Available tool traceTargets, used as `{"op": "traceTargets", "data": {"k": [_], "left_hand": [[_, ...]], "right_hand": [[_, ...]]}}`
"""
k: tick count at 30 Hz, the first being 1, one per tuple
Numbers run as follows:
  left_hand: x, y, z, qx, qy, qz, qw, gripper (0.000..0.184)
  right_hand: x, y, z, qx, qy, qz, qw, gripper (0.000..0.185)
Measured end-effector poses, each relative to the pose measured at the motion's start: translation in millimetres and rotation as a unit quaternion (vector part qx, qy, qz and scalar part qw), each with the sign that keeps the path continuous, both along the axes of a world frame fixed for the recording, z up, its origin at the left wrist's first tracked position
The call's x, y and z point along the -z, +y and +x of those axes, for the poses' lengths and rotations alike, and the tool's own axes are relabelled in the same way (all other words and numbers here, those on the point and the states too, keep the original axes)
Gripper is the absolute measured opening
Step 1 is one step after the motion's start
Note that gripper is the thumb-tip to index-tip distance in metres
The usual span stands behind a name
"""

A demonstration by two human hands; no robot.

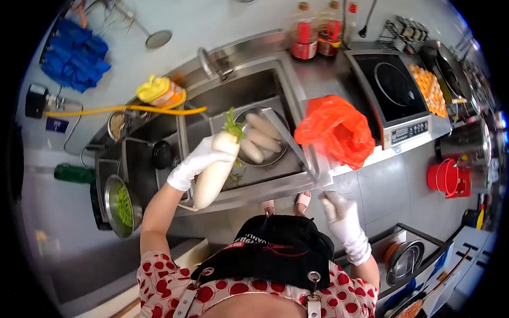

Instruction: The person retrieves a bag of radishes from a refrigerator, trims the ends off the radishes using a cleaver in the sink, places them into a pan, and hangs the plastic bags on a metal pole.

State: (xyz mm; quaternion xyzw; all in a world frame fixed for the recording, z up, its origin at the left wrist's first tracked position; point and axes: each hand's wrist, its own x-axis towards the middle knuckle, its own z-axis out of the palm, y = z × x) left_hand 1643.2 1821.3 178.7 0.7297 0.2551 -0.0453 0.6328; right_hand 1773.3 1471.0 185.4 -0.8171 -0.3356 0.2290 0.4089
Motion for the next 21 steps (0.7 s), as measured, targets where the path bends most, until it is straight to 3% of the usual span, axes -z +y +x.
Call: {"op": "traceTargets", "data": {"k": [3,7,11,21], "left_hand": [[46.7,17.5,-41.3,0.025,0.095,0.143,0.985,0.056],[56.3,28.8,-77.1,0.039,0.221,0.273,0.935,0.069],[36.8,33.4,-92.4,0.034,0.241,0.258,0.935,0.073],[55.8,60.4,-107.8,0.006,0.260,0.230,0.938,0.070]], "right_hand": [[10.2,57.2,-29.6,-0.113,-0.001,0.028,0.993,0.013],[55.8,108.2,-62.3,-0.177,-0.088,-0.001,0.980,0.018],[71.4,139.5,-83.1,-0.191,-0.072,-0.044,0.978,0.022],[84.1,170.4,-103.9,-0.180,-0.025,-0.017,0.983,0.019]]}}
